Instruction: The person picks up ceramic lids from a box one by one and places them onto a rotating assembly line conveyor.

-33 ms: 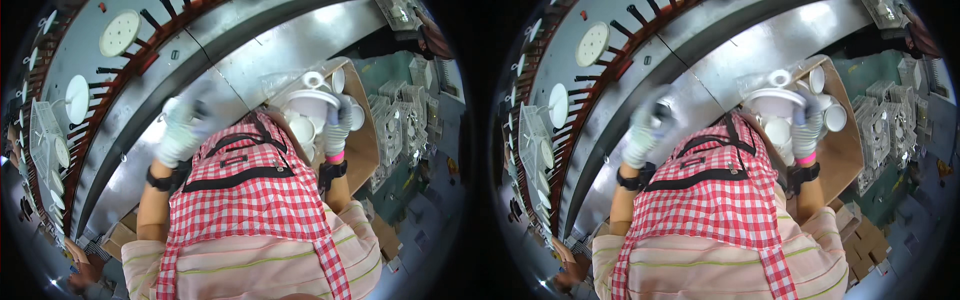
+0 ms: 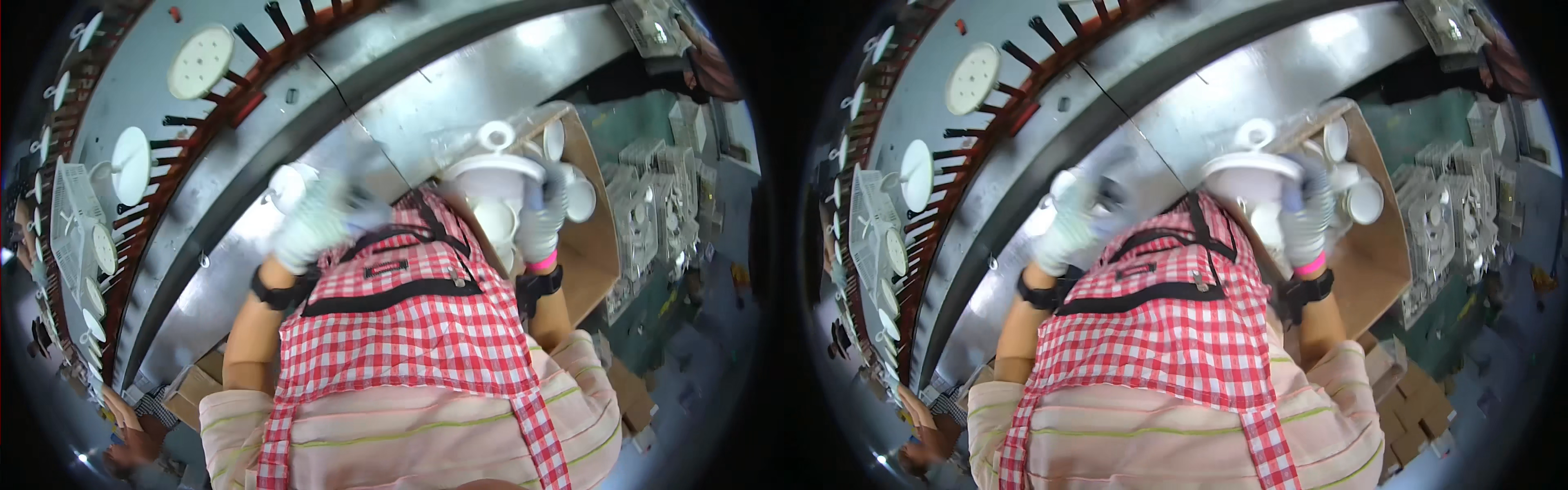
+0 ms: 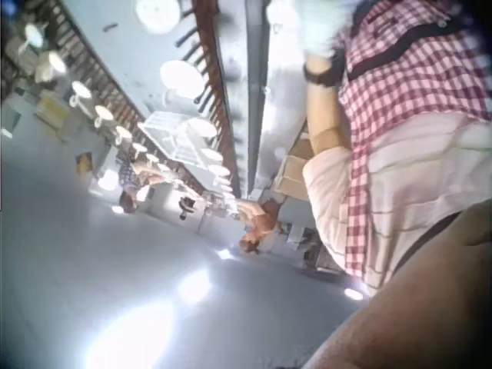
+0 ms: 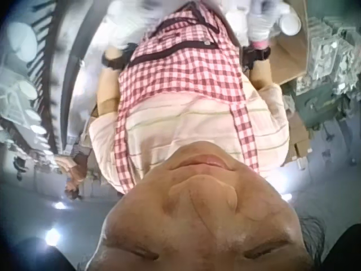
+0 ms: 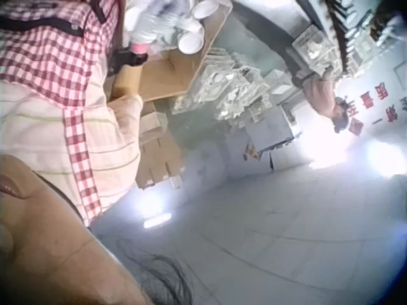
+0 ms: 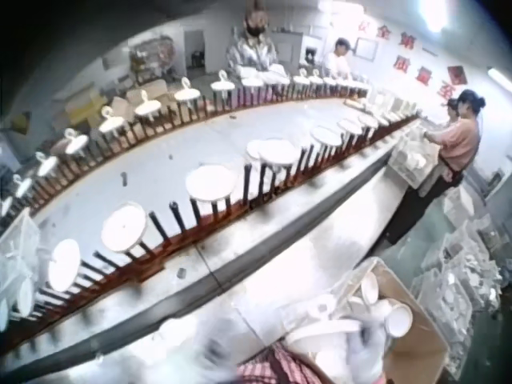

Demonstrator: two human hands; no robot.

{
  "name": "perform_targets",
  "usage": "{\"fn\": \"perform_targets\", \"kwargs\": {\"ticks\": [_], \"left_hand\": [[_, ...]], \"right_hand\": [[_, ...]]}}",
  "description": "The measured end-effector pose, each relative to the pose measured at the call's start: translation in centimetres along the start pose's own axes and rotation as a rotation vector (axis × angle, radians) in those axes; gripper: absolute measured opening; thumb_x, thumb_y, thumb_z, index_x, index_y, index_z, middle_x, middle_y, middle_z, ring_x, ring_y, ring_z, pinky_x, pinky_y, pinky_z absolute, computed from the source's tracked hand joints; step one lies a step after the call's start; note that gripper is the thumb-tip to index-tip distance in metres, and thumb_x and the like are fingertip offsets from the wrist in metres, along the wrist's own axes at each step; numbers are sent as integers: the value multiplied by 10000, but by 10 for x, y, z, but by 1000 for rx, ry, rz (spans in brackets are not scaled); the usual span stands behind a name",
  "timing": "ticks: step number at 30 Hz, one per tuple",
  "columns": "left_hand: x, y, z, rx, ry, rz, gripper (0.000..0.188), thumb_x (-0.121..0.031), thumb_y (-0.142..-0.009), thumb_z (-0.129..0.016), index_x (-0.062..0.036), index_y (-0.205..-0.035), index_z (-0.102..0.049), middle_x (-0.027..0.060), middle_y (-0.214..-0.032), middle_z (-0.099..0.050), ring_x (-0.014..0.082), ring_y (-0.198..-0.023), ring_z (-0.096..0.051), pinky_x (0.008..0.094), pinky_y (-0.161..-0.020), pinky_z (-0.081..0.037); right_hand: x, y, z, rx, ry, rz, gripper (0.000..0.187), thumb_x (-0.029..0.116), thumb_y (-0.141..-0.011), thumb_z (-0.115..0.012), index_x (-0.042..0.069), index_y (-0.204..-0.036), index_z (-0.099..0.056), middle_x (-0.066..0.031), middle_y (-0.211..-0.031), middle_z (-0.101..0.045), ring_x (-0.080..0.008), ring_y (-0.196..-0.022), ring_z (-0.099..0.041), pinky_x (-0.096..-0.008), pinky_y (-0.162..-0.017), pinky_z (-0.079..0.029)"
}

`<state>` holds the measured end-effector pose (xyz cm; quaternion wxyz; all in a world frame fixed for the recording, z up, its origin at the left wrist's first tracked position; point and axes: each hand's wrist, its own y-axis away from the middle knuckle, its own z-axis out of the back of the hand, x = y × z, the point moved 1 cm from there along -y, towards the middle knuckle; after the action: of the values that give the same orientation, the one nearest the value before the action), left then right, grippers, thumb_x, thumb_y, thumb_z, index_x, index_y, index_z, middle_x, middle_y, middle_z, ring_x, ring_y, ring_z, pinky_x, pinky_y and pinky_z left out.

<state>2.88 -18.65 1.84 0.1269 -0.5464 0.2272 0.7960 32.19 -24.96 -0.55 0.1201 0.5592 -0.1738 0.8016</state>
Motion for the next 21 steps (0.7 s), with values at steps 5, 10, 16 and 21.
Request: {"fn": "perform_targets", "kwargs": {"ticks": [5,10,16,21], "left_hand": [[-3,-31,-30,457,269,309,387,-161,-772,-625,-34,-1131,-558,139,-856,-640,216,-758,-636,343,-700,-484],[-17,-40,-5,85,-484,-459,370,-86,-768,-561,-70,-1138,-550,152,-985,-621,324,-912,-601,383,-729,-498],[-53,-79,27,-298,-644,-677,425,-63,-745,-564,-75,-1163,-492,166,-1070,-569,348,-940,-581,386,-795,-484],[-51,-131,92,-493,-493,-373,369,-164,-829,-533,-46,-1178,-502,211,-1074,-584,376,-992,-556,406,-880,-444]], "right_hand": [[39,7,-45,473,-4,162,282,72,-828,-536,10,-1103,-526,-110,-911,-629,-221,-827,-608,-320,-754,-475],[25,-19,-55,738,-186,-54,376,277,-897,-481,15,-1167,-497,-148,-1037,-576,-184,-953,-558,-323,-845,-435],[30,-110,-109,600,-8,302,341,271,-878,-518,35,-1124,-523,-93,-970,-592,-203,-922,-568,-297,-806,-435],[80,-244,-170,113,181,539,384,389,-847,-531,66,-1050,-566,-169,-1024,-603,-357,-951,-556,-406,-837,-432]]}}
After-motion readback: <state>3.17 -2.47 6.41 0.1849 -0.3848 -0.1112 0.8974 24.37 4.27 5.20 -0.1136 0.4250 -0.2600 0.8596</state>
